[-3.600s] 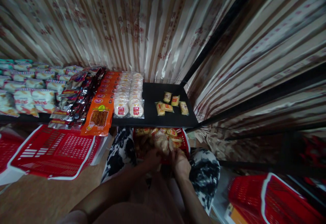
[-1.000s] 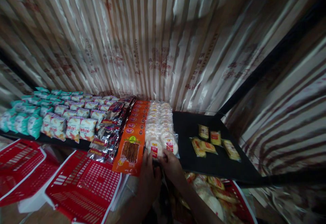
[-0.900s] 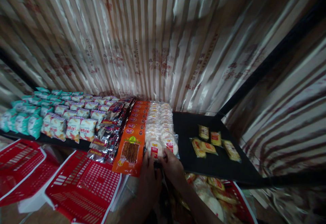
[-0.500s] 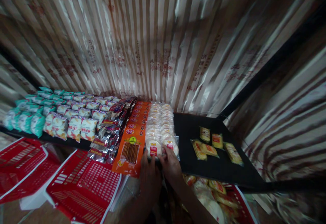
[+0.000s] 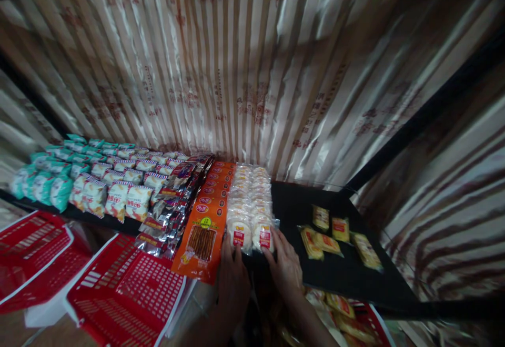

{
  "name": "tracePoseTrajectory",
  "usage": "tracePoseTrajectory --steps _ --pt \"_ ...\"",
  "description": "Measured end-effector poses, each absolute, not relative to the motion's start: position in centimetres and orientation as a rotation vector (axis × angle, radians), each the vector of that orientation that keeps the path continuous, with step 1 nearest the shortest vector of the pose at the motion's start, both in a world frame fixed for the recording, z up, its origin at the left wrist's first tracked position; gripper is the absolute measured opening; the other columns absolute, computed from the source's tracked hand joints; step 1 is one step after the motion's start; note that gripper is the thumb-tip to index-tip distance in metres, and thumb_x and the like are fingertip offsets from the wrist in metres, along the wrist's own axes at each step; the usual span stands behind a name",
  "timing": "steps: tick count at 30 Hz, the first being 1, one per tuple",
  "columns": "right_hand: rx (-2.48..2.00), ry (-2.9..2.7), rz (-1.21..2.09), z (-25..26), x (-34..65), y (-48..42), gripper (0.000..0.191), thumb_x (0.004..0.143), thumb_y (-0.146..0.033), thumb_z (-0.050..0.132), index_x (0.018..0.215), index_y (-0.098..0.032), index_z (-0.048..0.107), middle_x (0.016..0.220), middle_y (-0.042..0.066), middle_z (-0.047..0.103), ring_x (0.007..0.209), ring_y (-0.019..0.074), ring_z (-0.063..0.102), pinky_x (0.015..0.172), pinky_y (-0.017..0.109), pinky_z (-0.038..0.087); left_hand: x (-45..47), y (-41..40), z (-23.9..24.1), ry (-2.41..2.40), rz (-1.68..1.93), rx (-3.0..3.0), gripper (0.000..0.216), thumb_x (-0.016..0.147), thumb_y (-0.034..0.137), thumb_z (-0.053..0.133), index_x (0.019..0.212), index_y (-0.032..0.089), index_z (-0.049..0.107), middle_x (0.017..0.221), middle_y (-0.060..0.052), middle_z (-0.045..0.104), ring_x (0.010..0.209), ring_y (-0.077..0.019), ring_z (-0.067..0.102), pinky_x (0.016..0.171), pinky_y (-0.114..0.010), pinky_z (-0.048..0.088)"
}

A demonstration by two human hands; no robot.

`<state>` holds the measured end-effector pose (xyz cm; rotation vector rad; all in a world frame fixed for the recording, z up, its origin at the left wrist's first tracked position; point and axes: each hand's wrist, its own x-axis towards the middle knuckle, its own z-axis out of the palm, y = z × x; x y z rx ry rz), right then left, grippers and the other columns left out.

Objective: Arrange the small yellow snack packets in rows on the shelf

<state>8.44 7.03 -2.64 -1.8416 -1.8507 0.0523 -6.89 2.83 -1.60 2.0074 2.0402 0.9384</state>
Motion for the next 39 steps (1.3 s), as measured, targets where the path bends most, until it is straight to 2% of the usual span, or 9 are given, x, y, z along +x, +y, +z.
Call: tracePoseTrajectory --steps 4,11,19,23,28,31,35,39 --pt "-1.883 -1.853 0.042 -2.0 8.0 7.1 0.051 0.087 -0.041 0.037 0.131 -0.017 0.041 0.13 0.012 0.05 0.116 0.0255 0.046 0.091 0.038 0.039 -7.2 2.9 -1.4 2.005 0.923 2.017 0.044 0.08 0.001 0.032 0.117 0.01 0.053 0.14 -0.013 0.036 0.135 -0.0248 0.023 0.102 -0.043 0.04" --pt "-1.952 -1.81 0.007 -0.6 6.9 7.3 0.052 0.087 -0.041 0.034 0.132 -0.015 0.041 0.127 0.013 0.051 0.113 0.0271 0.047 0.089 0.039 0.038 -7.4 2.9 -1.4 1.952 0.995 2.027 0.044 0.08 0.001 0.032 0.118 0.011 0.052 0.14 -0.013 0.035 0.133 -0.025 0.026 0.101 -0.042 0.042" --pt "-2.046 -1.737 -0.017 -0.6 6.1 7.6 0.05 0.087 -0.038 0.036 0.133 -0.018 0.04 0.126 0.01 0.053 0.108 0.0255 0.048 0.086 0.036 0.037 -7.3 3.5 -2.0 2.011 1.065 2.116 0.04 0.08 0.0 0.034 0.115 0.01 0.051 0.141 -0.015 0.031 0.133 -0.025 0.027 0.099 -0.04 0.043" --pt "-2.021 -1.73 0.011 -0.7 6.2 7.5 0.051 0.087 -0.041 0.034 0.133 -0.019 0.041 0.127 0.01 0.052 0.11 0.0259 0.047 0.088 0.038 0.036 -7.5 3.4 -2.3 2.004 1.153 2.153 0.04 0.081 0.002 0.034 0.117 0.012 0.048 0.141 -0.015 0.031 0.132 -0.0257 0.028 0.099 -0.043 0.044" --pt "-1.942 -1.697 0.041 -1.3 6.7 7.3 0.056 0.087 -0.045 0.033 0.138 -0.021 0.032 0.133 0.011 0.044 0.116 0.0262 0.042 0.092 0.039 0.036 -7.6 2.9 -2.3 1.938 1.24 2.225 0.04 0.081 0.003 0.035 0.12 0.011 0.044 0.142 -0.016 0.028 0.133 -0.0257 0.026 0.099 -0.044 0.042" --pt "-1.903 -1.702 0.012 -1.7 6.8 7.2 0.054 0.086 -0.046 0.036 0.135 -0.023 0.037 0.136 0.011 0.04 0.119 0.0269 0.039 0.092 0.04 0.037 -7.4 2.7 -1.6 1.944 1.206 2.201 0.038 0.083 0.005 0.036 0.119 0.012 0.046 0.139 -0.017 0.031 0.129 -0.0264 0.032 0.097 -0.045 0.042" --pt "-1.927 -1.777 -0.06 -1.7 6.5 7.0 0.048 0.087 -0.044 0.038 0.129 -0.024 0.046 0.134 0.013 0.043 0.117 0.0294 0.041 0.09 0.042 0.038 -7.3 3.4 -1.0 1.881 1.207 2.254 0.037 0.084 0.008 0.036 0.118 0.012 0.047 0.13 -0.018 0.035 0.121 -0.0272 0.038 0.092 -0.046 0.045" --pt "-1.927 -1.813 -0.138 -1.9 6.2 7.2 0.047 0.087 -0.039 0.039 0.13 -0.022 0.045 0.13 0.016 0.046 0.113 0.0311 0.045 0.088 0.045 0.038 -7.6 4.3 -1.2 1.851 1.179 2.3 0.039 0.081 0.004 0.035 0.117 0.012 0.049 0.126 -0.016 0.038 0.119 -0.0264 0.039 0.092 -0.046 0.046"
